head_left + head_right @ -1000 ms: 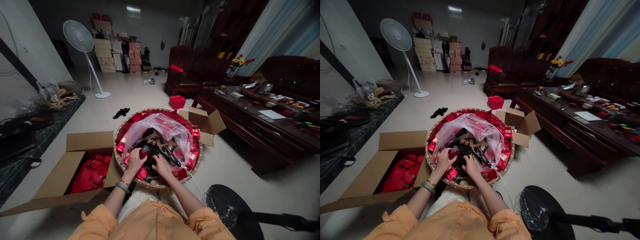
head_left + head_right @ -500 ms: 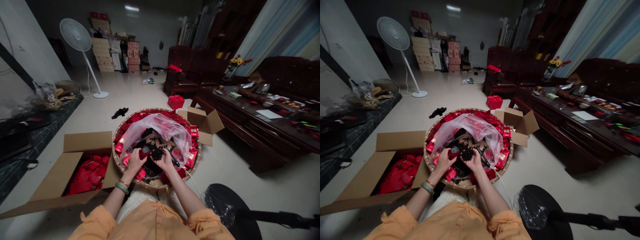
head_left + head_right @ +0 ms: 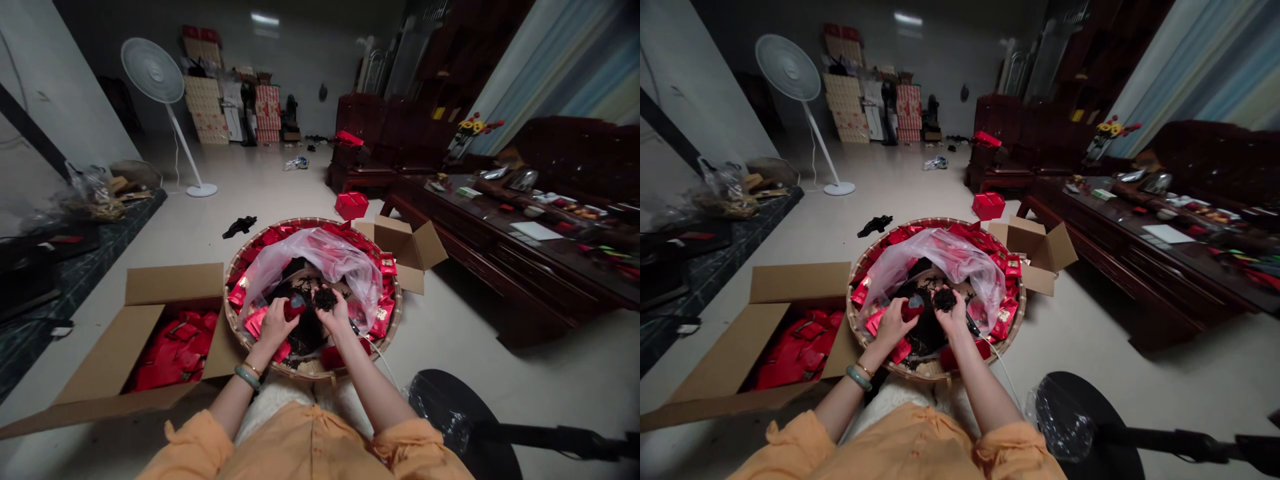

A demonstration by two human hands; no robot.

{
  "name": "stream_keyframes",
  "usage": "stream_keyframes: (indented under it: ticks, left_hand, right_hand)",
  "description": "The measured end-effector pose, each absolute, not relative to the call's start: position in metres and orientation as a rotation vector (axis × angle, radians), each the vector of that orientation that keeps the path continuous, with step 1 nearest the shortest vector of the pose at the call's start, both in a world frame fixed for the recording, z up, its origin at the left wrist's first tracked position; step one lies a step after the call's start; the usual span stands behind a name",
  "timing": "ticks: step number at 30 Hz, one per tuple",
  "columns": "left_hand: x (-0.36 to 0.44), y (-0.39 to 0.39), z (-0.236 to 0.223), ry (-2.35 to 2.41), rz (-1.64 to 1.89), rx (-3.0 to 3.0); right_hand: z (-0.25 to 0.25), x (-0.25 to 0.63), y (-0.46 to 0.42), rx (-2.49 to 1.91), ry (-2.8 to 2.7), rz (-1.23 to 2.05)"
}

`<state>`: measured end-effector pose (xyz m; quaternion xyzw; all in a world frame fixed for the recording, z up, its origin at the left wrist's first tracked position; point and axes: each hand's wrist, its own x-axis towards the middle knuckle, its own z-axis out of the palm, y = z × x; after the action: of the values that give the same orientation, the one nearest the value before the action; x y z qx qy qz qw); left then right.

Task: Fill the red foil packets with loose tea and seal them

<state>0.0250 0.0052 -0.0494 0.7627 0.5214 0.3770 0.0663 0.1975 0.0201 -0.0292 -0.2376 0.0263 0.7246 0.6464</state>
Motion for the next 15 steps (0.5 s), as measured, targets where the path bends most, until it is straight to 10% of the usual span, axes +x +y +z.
stream_keyframes:
  ticks: [15]
  left_hand:
    - [0.047,0.007,-0.048,1.537,1.136,2.265]
  right_hand:
    - [0.014,0.169,0.025,-0.757,-0.356,1.357]
